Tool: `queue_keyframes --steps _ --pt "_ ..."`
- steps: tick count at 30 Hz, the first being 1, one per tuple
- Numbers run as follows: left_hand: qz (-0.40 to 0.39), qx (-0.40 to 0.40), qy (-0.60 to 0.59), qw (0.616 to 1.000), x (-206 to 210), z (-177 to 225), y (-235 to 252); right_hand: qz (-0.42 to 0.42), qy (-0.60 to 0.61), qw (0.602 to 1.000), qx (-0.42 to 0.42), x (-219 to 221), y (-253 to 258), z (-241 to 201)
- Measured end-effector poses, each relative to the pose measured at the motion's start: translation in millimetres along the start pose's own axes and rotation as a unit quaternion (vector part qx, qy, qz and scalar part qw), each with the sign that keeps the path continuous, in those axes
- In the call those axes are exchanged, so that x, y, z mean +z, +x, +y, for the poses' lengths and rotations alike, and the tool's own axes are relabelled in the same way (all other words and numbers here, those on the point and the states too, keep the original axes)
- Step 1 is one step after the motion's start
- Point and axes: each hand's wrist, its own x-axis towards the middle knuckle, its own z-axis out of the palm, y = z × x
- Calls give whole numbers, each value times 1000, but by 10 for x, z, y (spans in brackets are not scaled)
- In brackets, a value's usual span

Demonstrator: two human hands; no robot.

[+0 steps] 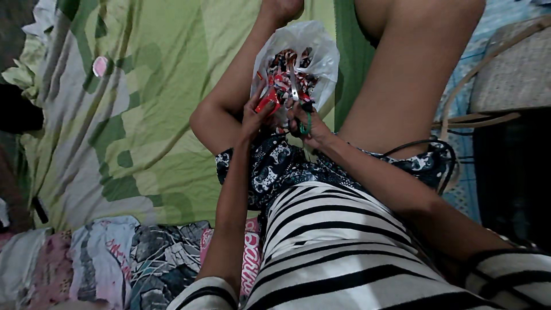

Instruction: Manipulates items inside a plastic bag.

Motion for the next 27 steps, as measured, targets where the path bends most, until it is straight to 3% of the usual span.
queue_keyframes --steps 3,10,18,27 --pt "-15 11 0 1000 4 13 -4 -3 -4 1000 -9 -15 18 5" --pt "42 23 18 999 -3 -6 -4 -35 -36 999 22 -7 -5 18" --pt "186 25 -9 982 11 -31 -39 -22 9 994 105 93 69 -51" --pt "193 17 -45 980 17 -40 -42 -57 81 984 146 207 257 -43"
